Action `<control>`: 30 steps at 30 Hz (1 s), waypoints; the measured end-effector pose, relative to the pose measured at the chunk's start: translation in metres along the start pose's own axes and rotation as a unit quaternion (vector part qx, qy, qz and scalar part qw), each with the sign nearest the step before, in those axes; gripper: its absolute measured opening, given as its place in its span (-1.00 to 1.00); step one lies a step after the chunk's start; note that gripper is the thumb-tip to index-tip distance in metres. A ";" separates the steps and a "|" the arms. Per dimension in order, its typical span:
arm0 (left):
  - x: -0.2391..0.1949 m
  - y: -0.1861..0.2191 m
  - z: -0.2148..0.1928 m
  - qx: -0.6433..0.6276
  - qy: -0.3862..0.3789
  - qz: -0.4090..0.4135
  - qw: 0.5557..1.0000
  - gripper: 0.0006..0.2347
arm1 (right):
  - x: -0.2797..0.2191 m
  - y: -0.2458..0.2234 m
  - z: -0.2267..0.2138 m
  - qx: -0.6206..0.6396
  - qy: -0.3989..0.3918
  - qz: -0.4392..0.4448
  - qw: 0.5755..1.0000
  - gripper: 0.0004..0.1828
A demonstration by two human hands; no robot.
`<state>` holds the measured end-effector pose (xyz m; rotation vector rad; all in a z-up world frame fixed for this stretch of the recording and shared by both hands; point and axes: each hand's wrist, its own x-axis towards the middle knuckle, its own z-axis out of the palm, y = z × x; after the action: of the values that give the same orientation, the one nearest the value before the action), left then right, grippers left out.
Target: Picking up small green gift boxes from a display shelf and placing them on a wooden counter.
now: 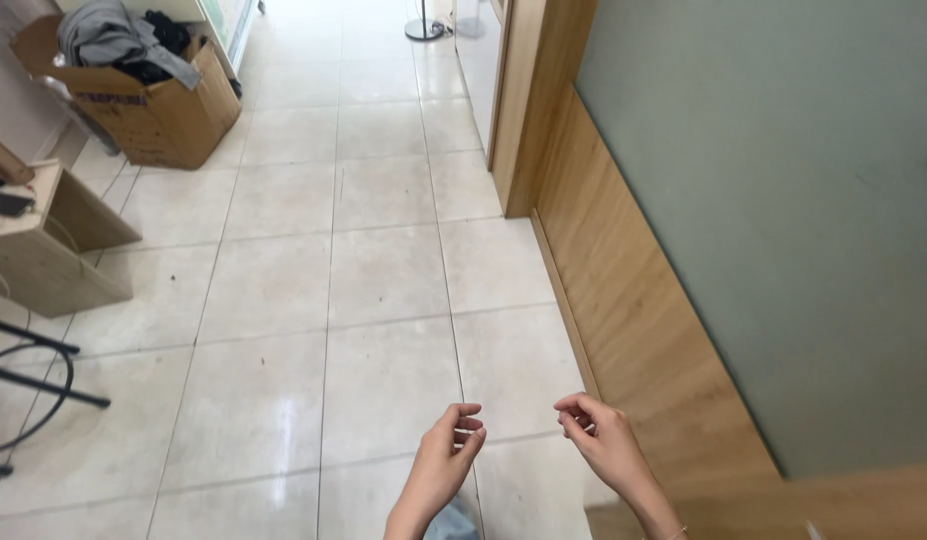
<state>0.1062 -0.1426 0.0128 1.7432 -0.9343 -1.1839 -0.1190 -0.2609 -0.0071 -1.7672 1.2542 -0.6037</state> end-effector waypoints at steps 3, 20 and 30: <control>0.081 0.011 -0.034 0.014 0.006 0.040 0.999 -0.71 | 0.079 -0.020 0.011 -0.022 0.018 -0.025 0.999 -0.84; 0.411 0.145 -0.148 -0.016 -0.004 0.049 0.999 -0.73 | 0.470 -0.116 0.031 0.005 0.030 -0.065 0.997 -0.84; 0.628 0.246 -0.173 -0.056 0.035 0.081 0.994 -0.72 | 0.730 -0.176 -0.026 -0.022 0.009 -0.083 0.996 -0.83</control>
<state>0.4172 -0.7638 0.0582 1.5788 -0.9317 -1.0425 0.2246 -0.9224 0.0901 -1.9200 1.1478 -0.6926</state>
